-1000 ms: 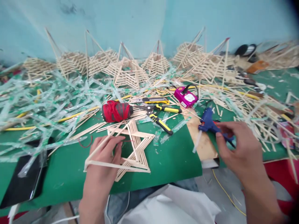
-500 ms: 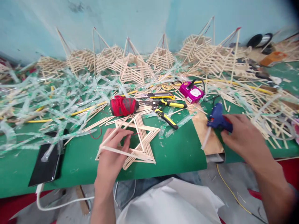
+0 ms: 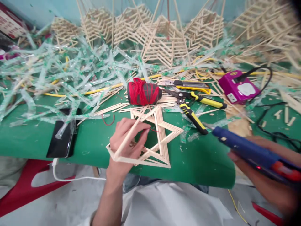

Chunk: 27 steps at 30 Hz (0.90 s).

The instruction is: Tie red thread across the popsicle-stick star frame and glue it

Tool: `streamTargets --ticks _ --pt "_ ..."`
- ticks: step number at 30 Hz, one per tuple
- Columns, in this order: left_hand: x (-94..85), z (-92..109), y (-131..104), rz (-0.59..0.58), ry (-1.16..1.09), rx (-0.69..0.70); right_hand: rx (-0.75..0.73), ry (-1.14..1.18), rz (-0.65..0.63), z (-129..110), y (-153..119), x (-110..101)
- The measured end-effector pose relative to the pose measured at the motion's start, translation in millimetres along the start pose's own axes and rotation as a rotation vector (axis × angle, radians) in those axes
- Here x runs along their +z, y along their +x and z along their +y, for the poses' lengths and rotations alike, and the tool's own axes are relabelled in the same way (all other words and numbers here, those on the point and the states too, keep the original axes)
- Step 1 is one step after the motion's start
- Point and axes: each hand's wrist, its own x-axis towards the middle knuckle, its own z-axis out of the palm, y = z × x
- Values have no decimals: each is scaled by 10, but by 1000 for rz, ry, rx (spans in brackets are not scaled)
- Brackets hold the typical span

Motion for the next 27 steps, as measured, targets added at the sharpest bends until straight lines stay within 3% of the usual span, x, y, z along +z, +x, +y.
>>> streamTargets --ticks 4,7,11,17,23,27 --pt "-6 -2 -14 -9 -50 -31 -284 339 -230 -627 186 233" --pt "-7 10 -22 2 -87 -64 -318 452 -281 -783 282 337" --pt "10 2 -24 -3 -92 -84 -274 456 -307 -779 314 403" --pt "57 -63 -4 107 -174 28 -184 494 -334 -740 310 477" --pt "41 -35 5 32 -90 0 -184 503 -392 -671 336 499" --pt "31 -13 11 43 -98 -23 -192 514 -431 -653 362 519"
